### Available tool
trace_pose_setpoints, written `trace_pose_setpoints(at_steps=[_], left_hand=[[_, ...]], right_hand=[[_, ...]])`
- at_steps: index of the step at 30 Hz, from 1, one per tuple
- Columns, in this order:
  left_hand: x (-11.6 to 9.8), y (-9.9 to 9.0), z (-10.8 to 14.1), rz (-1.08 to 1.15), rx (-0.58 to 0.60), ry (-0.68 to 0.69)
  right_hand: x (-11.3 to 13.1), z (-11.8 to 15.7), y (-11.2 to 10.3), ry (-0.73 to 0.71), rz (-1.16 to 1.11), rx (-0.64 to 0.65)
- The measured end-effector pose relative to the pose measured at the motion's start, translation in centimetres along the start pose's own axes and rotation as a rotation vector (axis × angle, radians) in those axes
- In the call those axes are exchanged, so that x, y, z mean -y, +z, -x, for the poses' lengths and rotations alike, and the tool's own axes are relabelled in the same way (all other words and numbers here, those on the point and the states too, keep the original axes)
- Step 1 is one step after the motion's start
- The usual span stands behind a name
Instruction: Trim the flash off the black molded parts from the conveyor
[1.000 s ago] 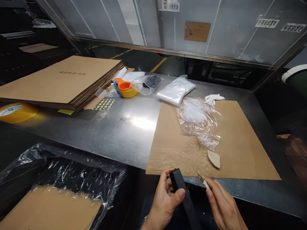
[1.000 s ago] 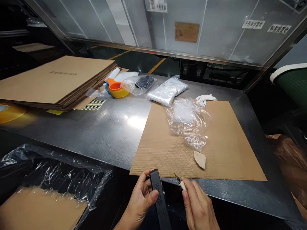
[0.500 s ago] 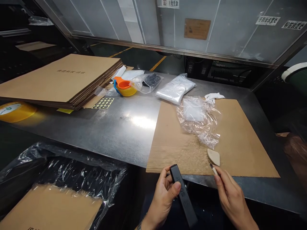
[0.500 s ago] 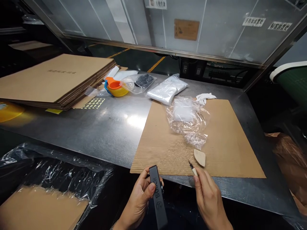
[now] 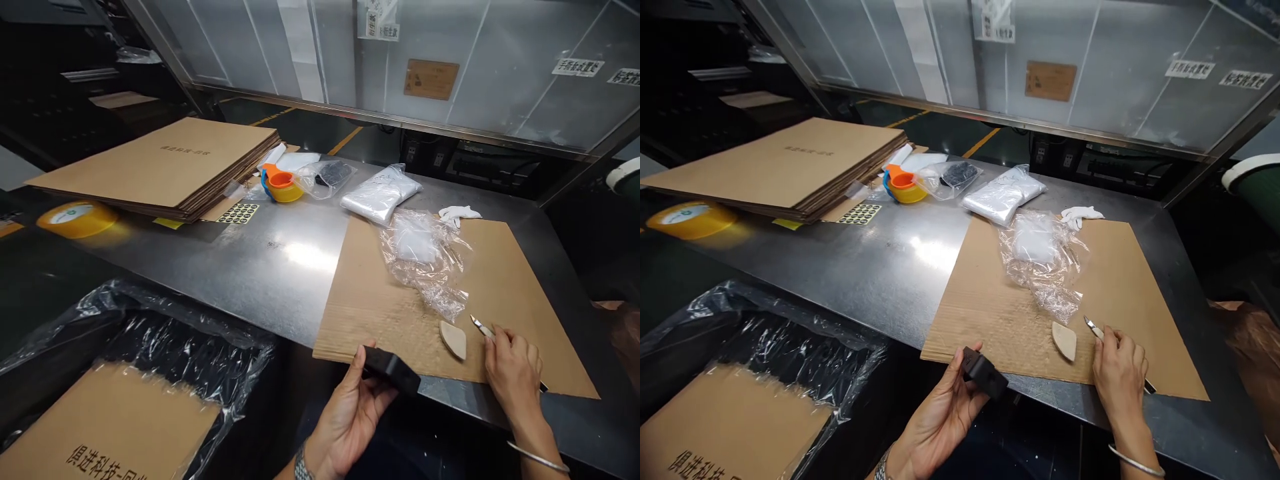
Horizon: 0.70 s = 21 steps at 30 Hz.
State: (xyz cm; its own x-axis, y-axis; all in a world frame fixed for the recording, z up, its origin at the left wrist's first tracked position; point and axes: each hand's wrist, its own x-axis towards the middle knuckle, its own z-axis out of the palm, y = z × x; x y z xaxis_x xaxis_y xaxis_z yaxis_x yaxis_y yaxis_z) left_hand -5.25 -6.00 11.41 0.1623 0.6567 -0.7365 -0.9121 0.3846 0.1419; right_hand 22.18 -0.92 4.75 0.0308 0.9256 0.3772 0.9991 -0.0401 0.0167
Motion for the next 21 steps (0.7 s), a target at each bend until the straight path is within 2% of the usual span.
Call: trace_pose_setpoints(at_steps=[1, 3, 5, 6, 8, 11, 13, 17, 21], left_hand=[[0.2, 0.0, -0.2, 0.018, 0.018, -0.013], [0.6, 0.0, -0.6, 0.03, 0.044, -0.04], [1.1, 0.0, -0.9, -0.003, 0.055, -0.088], [1.4, 0.0, -1.0, -0.034, 0.059, -0.126], [1.7, -0.1, -1.0, -0.101, 0.05, -0.206], [1.9, -0.5, -0.7, -0.161, 0.009, -0.29], [2.0, -0.9, -0.6, -0.173, 0.006, -0.323], [2.5, -1.5, -0.9, -0.214, -0.017, -0.304], [3.0, -1.5, -1.5, -0.279, -0.058, -0.204]], right_hand=[[0.8, 0.4, -0.6, -0.008, -0.099, -0.016], [3.0, 1.4, -2.3, -0.045, -0.452, 0.04], [5.5, 2.3, -4.1, -0.086, -0.829, 0.228], [6.8, 2.6, -4.8, -0.104, -0.945, 0.299], [8.8, 2.5, -5.5, -0.042, -1.076, 0.397], [10.2, 1.2, -4.8, 0.189, -1.191, 0.533], [10.2, 0.2, -3.5, 0.262, -1.224, 0.604], [9.8, -1.1, -1.2, 0.264, -1.182, 0.657], [9.6, -1.6, -0.4, 0.228, -1.089, 0.681]])
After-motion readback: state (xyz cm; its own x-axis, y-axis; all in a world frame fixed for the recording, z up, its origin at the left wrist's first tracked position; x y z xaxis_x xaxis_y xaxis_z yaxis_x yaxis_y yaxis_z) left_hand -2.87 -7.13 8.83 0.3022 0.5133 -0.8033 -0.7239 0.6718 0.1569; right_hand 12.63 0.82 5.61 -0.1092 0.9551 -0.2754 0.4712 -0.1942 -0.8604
